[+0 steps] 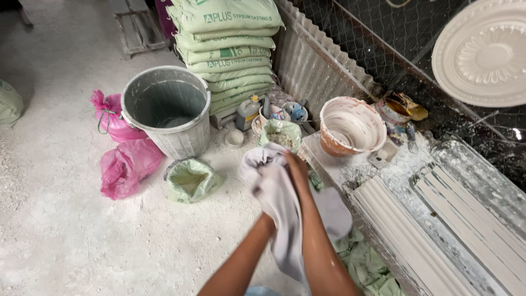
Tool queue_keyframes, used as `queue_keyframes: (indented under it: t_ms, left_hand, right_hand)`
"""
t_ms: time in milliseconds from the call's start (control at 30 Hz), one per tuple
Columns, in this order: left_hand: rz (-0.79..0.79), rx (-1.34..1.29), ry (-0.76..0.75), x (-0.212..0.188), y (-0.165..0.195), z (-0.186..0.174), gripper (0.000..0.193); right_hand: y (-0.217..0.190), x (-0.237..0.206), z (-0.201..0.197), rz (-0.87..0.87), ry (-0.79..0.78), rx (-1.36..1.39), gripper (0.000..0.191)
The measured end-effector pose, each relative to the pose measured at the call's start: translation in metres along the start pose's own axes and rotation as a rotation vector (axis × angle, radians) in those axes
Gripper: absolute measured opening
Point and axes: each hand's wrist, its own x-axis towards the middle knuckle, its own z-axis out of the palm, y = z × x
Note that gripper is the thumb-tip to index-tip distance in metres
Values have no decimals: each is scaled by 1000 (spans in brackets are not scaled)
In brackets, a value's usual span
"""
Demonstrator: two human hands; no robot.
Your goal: The person washes hands at a tap, dries them with a cloth, then uses a scraper to remove residue from stacked white decorative moldings. The person works along the length of the moldings, scraping off dried material and debris.
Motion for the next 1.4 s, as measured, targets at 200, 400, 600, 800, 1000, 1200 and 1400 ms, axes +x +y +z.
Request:
queue_keyframes:
  t_ms: [200,400,600,800,1000,1200,1400]
  left_hand:
    - [186,27,68,10,25,11,35]
    - [63,91,131,0,-11,13,35]
    - [-52,108,131,3,-40,0,35]
    - [-47,186,96,15,-20,-41,35]
    - [-367,657,-598,-27,-30,-50,35]
    - [-321,499,-1008,-81,-66,7,35]
    - [-241,446,-983,-103,-75,35,35]
  right_hand:
    - [47,-32,-48,183,-61,322,69]
    - [91,-34,-74,364,16,181,70]
    - [130,-70,-85,403,-61,-61,77]
    - [93,-150,-130,371,-598,-154,76]
    - [42,-144,-125,243,-704,-875,68]
    - [33,-165,-119,97,-673,-559,66]
    - [33,-171,-135,194,-773,-586,64]
